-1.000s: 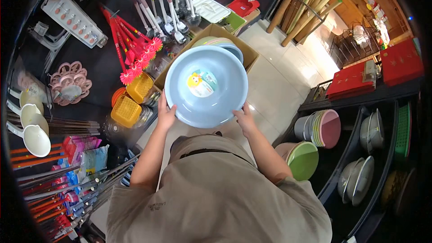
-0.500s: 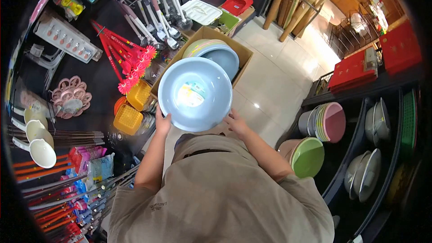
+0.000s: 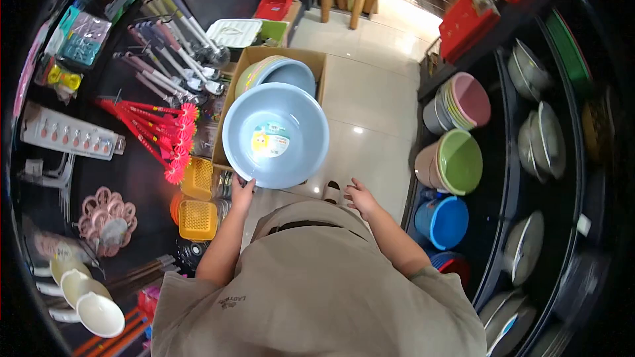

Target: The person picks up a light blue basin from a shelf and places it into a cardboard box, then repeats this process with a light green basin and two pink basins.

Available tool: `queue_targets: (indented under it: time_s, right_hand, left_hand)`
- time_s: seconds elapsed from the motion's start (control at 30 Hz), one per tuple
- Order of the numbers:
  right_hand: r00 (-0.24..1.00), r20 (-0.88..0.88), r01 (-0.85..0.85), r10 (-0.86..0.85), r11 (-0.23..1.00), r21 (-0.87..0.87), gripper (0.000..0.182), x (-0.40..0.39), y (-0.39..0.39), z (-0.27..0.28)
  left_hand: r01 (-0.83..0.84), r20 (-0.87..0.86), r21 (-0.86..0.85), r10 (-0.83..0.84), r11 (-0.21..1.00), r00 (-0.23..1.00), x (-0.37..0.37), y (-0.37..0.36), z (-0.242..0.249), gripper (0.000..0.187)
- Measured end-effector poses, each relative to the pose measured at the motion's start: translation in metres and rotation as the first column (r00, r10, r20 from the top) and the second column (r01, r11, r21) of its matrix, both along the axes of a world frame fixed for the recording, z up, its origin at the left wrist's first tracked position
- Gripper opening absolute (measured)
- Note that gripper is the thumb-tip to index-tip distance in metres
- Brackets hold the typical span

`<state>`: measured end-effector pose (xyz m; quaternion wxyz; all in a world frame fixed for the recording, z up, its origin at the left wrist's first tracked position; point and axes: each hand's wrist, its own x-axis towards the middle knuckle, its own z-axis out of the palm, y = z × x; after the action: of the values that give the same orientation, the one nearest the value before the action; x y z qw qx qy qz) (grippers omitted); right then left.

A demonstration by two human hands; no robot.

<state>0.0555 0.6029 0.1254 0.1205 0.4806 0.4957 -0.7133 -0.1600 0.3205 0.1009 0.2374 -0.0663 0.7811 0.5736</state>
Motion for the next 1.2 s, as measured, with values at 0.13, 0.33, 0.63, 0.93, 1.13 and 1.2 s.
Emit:
queue_targets:
  time_s: [0.13, 0.33, 0.63, 0.93, 1.13, 1.2]
  right_hand:
    - [0.983, 0.023, 0.182, -0.182, 0.983, -0.014, 0.069, 0.039, -0.063, -0.017]
    - [0.96, 0.014, 0.28, -0.28, 0.96, 0.026, 0.057, 0.095, -0.138, -0.029]
    - [0.895, -0.003, 0.445, -0.445, 0.894, 0.059, 0.019, 0.119, -0.175, -0.052]
    - [0.833, 0.143, 0.439, -0.534, 0.796, 0.417, 0.019, 0.255, -0.253, -0.074]
    - [0.619, 0.302, 0.57, -0.725, 0.68, 0.462, 0.027, 0.407, -0.4, -0.136]
    - [0.545, 0.355, 0.585, -0.76, 0.648, 0.489, 0.03, 0.445, -0.455, -0.14]
  left_hand:
    - [0.13, 0.116, 0.087, -0.14, 0.988, 0.983, 0.006, -0.01, -0.012, 0.072]
    - [0.224, 0.166, 0.138, -0.245, 0.965, 0.955, 0.021, -0.029, -0.02, 0.064]
    - [0.414, 0.363, 0.225, -0.47, 0.882, 0.805, 0.023, -0.048, -0.022, 0.022]
    - [0.75, 0.348, 0.12, -0.735, 0.65, 0.581, 0.062, 0.007, -0.017, 0.017]
    - [0.895, 0.256, 0.183, -0.898, 0.407, 0.357, 0.191, 0.055, -0.012, 0.018]
    - [0.929, 0.244, 0.218, -0.938, 0.301, 0.247, 0.249, 0.06, -0.011, 0.018]
